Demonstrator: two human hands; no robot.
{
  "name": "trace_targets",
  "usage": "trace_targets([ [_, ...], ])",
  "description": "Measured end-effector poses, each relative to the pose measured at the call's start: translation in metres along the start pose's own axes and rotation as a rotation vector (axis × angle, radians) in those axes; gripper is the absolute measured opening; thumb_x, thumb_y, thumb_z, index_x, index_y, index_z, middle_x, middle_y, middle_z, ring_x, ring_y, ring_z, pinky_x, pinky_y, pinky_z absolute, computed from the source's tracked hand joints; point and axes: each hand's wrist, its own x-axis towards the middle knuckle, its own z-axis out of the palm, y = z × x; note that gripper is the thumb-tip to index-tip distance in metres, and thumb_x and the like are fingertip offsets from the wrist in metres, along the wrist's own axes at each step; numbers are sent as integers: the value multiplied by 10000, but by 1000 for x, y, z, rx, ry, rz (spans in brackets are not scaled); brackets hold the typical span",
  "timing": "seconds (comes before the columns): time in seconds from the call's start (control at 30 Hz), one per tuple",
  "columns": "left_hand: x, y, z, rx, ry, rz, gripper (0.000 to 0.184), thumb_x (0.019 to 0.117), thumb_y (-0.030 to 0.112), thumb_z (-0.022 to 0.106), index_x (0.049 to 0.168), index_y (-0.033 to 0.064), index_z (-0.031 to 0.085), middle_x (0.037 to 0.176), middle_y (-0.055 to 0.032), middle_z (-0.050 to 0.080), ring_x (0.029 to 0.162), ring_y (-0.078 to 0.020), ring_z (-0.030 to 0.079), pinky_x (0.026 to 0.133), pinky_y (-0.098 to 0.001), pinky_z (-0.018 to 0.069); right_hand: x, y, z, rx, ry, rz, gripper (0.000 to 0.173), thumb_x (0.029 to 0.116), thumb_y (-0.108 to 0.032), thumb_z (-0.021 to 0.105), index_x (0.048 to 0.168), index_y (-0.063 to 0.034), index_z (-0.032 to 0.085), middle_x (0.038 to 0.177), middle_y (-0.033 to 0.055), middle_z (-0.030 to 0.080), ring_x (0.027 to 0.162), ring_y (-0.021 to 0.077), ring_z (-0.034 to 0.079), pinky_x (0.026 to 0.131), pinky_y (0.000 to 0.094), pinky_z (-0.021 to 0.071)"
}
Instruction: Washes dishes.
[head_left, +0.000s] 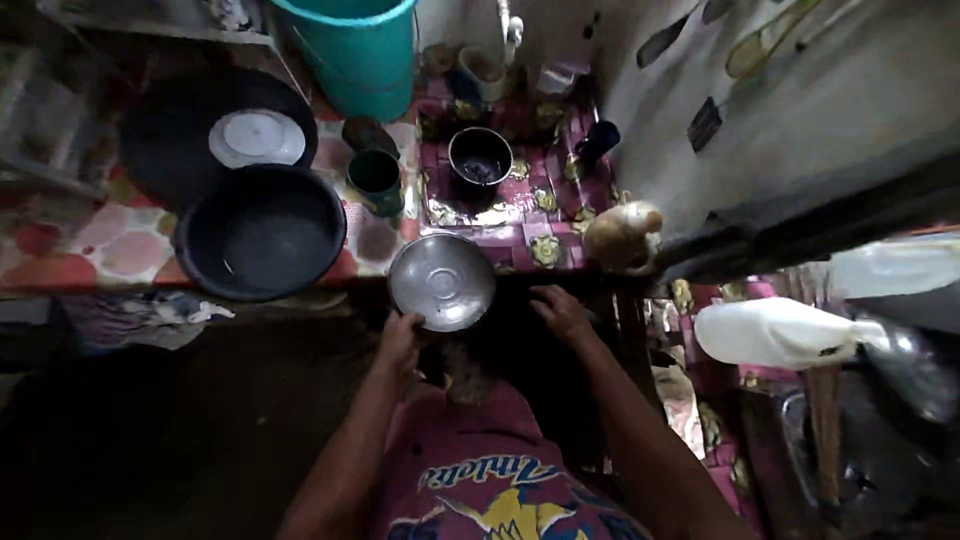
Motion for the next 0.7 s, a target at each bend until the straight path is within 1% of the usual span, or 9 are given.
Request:
trace_targets([
  [0.1, 27, 25, 14, 11, -49, -48, 600, 951, -2, 538, 1507, 38, 316, 1200, -221, 642, 941, -308, 723, 736, -460, 644, 56, -13, -16, 105, 71, 75, 390, 1048, -312, 566, 1372, -110, 647, 1308, 150, 668, 1189, 290, 653, 1047, 515, 516],
  [0.2, 51, 49, 29, -12, -58, -59, 610, 934, -32, 537, 1501, 48, 326, 1185, -211, 650, 926, -302, 725, 720, -457, 643, 126, -26, -29, 168, 111, 72, 405, 1047, -297, 565, 1408, -117, 605, 1286, 151, 669, 1057, 294, 692, 919, 529, 571],
  [0.27, 65, 58, 37, -23, -51, -64, 599, 935, -34, 539, 1495, 45, 344, 1197, -206, 648, 956, -301, 717, 742, -469, 640, 178, -34, -38, 182, 86, 44, 418, 1045, -270, 577, 1429, -103, 583, 1301, 175, 659, 1071, 317, 687, 932, 533, 565],
  [0.33, 79, 63, 46, -2, -38, -38, 605, 922, -36, 556, 1488, 29, 351, 1196, -192, 650, 966, -273, 715, 759, -446, 639, 235, -36, -41, 129, 28, -14, 437, 1042, -262, 576, 1438, -77, 572, 1300, 200, 660, 1128, 339, 674, 985, 539, 544],
  [0.4, 92, 67, 54, 31, -21, 7, 625, 915, -24, 568, 1500, 21, 354, 1232, -176, 649, 1006, -241, 707, 803, -422, 633, 291, -36, -41, -29, -71, -82, 447, 1023, -255, 596, 1450, -125, 571, 1337, 211, 631, 1200, 385, 635, 1010, 598, 516],
  [0.5, 109, 74, 78, 35, 49, 56, 638, 897, -19, 580, 1498, 14, 368, 1244, -156, 655, 1027, -214, 705, 824, -397, 631, 380, -28, -37, -255, -235, -137, 499, 952, -259, 685, 1440, -222, 589, 1419, 234, 559, 1141, 458, 642, 893, 679, 538],
  [0.57, 120, 81, 94, -1, 116, 59, 611, 907, -33, 568, 1486, 9, 379, 1229, -157, 667, 1020, -221, 712, 824, -400, 633, 443, -15, -25, -341, -330, -152, 577, 912, -247, 734, 1463, -220, 565, 1474, 276, 498, 1114, 516, 635, 863, 724, 526],
  [0.63, 135, 87, 110, -39, 174, 42, 591, 908, -46, 558, 1472, 10, 388, 1213, -161, 671, 1009, -227, 712, 807, -401, 632, 492, 1, -10, -319, -386, -47, 669, 870, -254, 785, 1485, -184, 528, 1489, 318, 462, 1135, 558, 610, 877, 754, 504],
  [0.7, 153, 95, 125, -70, 229, 4, 571, 918, -40, 558, 1461, 16, 392, 1201, -173, 671, 989, -251, 718, 765, -420, 639, 525, 10, 7, -236, -343, 146, 769, 854, -293, 801, 1525, -145, 456, 1503, 352, 422, 1174, 574, 581, 900, 750, 496],
])
